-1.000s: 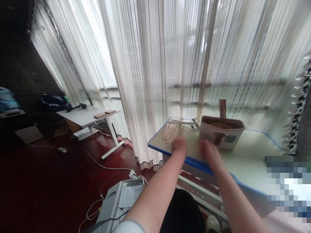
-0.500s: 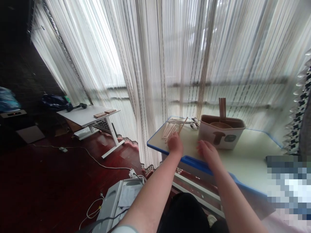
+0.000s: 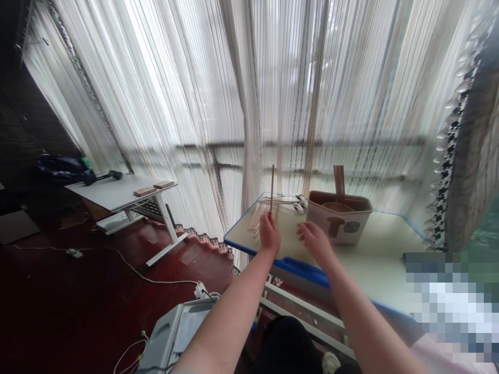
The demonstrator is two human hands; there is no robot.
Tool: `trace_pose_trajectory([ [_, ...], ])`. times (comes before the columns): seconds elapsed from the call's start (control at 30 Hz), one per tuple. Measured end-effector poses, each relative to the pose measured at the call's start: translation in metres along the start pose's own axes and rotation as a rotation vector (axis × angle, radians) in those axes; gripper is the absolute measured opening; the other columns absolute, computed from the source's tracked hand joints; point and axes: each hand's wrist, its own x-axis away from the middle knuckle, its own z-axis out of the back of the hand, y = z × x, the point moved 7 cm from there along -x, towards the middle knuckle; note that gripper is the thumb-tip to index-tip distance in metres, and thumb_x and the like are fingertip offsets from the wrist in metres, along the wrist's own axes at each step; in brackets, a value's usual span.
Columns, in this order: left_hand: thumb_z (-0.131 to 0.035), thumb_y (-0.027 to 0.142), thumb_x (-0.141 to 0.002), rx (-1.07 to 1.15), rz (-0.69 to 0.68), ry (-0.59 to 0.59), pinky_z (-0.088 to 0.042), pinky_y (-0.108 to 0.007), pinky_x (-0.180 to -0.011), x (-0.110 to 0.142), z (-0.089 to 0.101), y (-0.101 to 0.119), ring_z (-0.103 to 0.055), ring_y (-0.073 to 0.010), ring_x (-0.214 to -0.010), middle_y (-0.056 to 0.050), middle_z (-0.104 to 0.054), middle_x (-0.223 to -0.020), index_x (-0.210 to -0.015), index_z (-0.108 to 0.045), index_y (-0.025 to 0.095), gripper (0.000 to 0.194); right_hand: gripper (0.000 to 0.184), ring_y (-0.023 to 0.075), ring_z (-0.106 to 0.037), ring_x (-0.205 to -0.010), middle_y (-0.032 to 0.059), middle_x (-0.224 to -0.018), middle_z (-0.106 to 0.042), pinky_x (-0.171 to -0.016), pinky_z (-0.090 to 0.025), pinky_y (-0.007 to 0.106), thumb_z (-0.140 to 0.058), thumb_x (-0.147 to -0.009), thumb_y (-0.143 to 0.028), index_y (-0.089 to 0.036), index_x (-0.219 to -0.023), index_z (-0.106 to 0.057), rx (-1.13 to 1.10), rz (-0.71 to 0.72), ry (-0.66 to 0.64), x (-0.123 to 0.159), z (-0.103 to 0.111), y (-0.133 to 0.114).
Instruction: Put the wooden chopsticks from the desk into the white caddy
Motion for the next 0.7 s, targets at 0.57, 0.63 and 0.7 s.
trace_pose_trajectory([
  [0.57, -0.04, 0.02, -0.09, -0.264, -0.43, -0.258, -0.05, -0.034, -0.078, 0.02, -0.023, 0.039, -0.057, -0.0186, -0.089, -0.007, -0.062, -0.091, -0.1, -0.054, 0.016, 0.018, 0.026, 0.0202, -0.065, -0.074, 0.0066, -0.081, -0.071, -0.068, -0.048, 0.03, -0.055, -0.078, -0.037, -0.018, -0.089, -0.069, 0.172, 0.219, 0.032, -0.027, 0.011, -0.095],
  [0.63, -0.041, 0.02, -0.09, -0.255, -0.465, -0.284, -0.05, -0.034, -0.079, 0.023, -0.026, 0.041, -0.058, -0.0183, -0.089, -0.007, -0.062, -0.09, -0.098, -0.054, 0.016, 0.016, 0.025, 0.0203, -0.066, -0.076, 0.0061, -0.083, -0.071, -0.07, -0.049, 0.03, -0.058, -0.076, -0.037, -0.019, -0.089, -0.07, 0.093, 0.197, 0.066, -0.019, 0.018, -0.089],
  [0.7, -0.042, 0.02, -0.089, -0.252, -0.499, -0.316, -0.05, -0.034, -0.081, 0.028, -0.029, 0.043, -0.058, -0.0187, -0.091, -0.008, -0.062, -0.091, -0.099, -0.054, 0.016, 0.016, 0.026, 0.0201, -0.066, -0.077, 0.0062, -0.085, -0.072, -0.072, -0.05, 0.03, -0.058, -0.076, -0.037, -0.018, -0.09, -0.07, 0.045, 0.187, 0.118, -0.011, 0.027, -0.081],
])
